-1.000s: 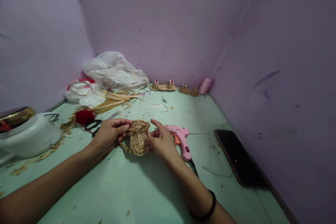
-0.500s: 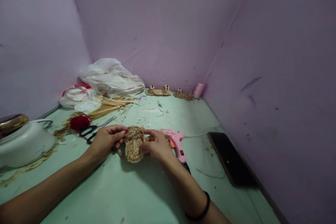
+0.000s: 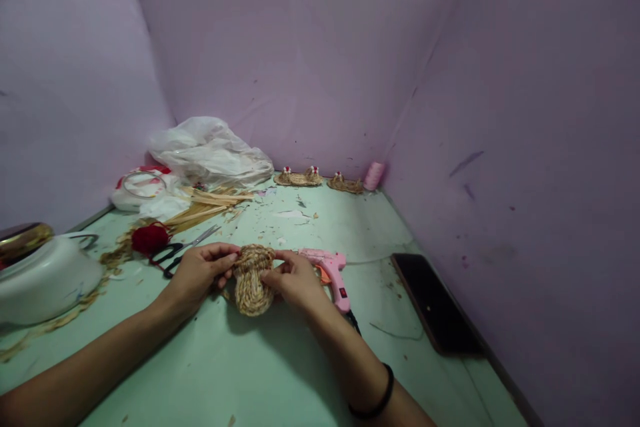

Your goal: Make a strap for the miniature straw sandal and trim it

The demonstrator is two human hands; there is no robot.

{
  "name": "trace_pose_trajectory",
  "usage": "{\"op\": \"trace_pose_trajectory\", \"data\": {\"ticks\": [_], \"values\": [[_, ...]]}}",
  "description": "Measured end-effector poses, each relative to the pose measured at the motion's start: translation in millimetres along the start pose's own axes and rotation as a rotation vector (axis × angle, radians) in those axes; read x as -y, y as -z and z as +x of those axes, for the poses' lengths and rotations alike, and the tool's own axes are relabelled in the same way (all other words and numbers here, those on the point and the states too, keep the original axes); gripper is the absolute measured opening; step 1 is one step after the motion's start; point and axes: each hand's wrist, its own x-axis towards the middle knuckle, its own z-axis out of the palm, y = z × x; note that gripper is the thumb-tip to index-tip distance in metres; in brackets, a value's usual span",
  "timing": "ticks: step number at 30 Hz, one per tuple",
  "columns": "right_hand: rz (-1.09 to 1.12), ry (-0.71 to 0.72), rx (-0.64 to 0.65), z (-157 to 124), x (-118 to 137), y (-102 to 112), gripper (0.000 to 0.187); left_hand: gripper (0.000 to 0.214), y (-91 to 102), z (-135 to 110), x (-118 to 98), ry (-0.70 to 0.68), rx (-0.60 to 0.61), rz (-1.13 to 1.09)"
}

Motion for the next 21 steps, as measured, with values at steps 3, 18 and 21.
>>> {"op": "trace_pose_trajectory", "data": {"ticks": [3,18,21], "values": [[0.005,0.015,0.036,1.0,-0.8,0.1,0.036,0.025,-2.1,-2.4,-1.6,-0.001,-0.006,-0.001],[0.113,-0.035,0.036,6.6,-2.4,-3.1,0.031,0.031,-2.1,-1.1,5.2,0.062,-0.029,-0.027],[0.150,-0.055,0.042,9.4,-7.3,-0.9,0.037,0.027,-1.7,0.1,5.9,0.085,0.007,-0.065]]}}
